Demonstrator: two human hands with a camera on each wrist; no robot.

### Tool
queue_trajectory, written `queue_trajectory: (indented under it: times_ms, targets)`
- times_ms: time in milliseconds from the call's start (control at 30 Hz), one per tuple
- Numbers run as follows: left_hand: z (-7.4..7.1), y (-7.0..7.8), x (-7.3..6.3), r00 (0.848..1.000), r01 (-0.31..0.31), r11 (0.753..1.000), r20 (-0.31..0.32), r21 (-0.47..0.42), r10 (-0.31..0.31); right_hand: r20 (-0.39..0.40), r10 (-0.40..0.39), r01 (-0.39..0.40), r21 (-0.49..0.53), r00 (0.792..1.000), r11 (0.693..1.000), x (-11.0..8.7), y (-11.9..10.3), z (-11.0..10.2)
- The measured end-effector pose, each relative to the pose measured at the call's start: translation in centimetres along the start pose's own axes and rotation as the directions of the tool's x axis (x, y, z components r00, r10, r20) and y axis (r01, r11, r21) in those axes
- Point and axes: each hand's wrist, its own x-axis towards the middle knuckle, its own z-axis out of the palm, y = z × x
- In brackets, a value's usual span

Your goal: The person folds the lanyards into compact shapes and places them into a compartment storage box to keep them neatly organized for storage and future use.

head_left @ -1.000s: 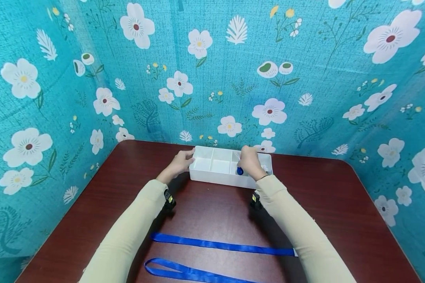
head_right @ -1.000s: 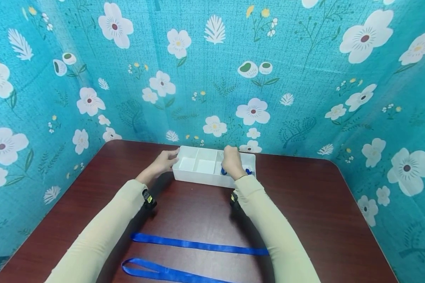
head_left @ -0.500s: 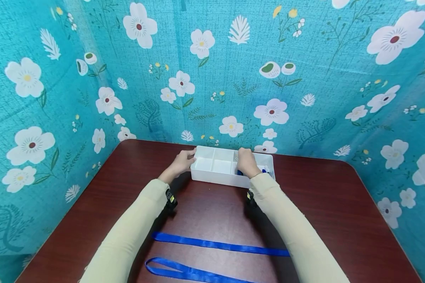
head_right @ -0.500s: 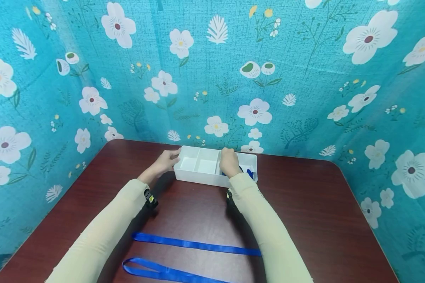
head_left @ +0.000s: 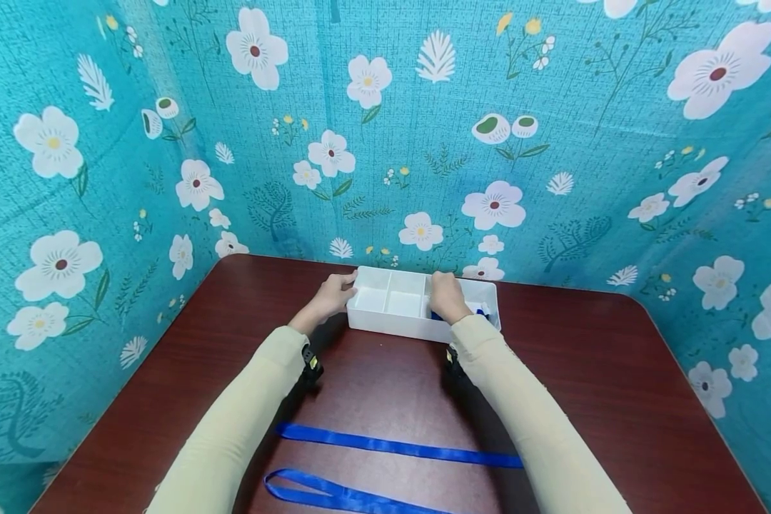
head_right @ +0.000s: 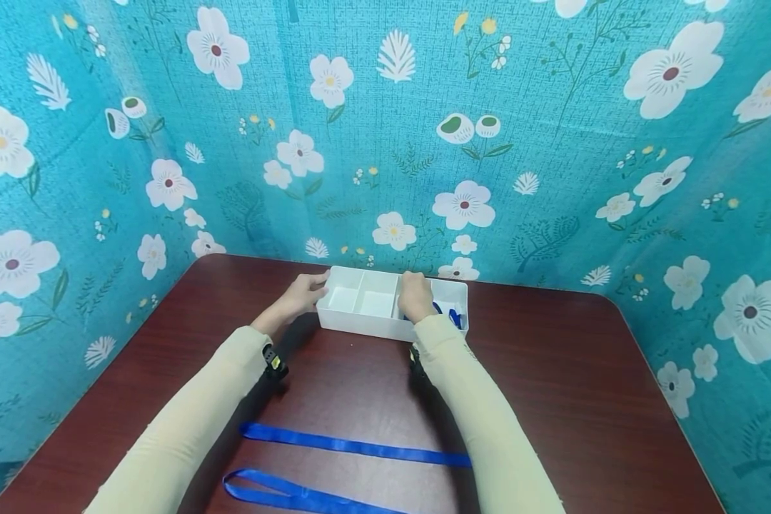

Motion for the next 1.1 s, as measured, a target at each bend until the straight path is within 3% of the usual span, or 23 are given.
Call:
queue_trajectory:
  times_ms: [567, 900, 1100]
  targets:
    - [0.0, -0.3, 0.1, 1.000, 0.004, 1.000, 0.001, -0.013, -0.004, 0.072, 0.033, -0.029, -0.046, 0.997, 0.998, 0.3, -0.6, -0.8]
    - [0.0, 0.0, 0.0, 1.000, 0.007, 1.000, -0.003, -0.021, -0.008, 0.035, 0.030, -0.031, 0.016, 0.999, 0.999, 0.2, -0.1, -3.5]
    - [0.0, -0.3, 0.1, 1.000, 0.005, 1.000, -0.010, -0.007, -0.005, 0.008, 0.027, -0.027, 0.095, 1.000, 0.995, -0.8, -0.2, -4.9]
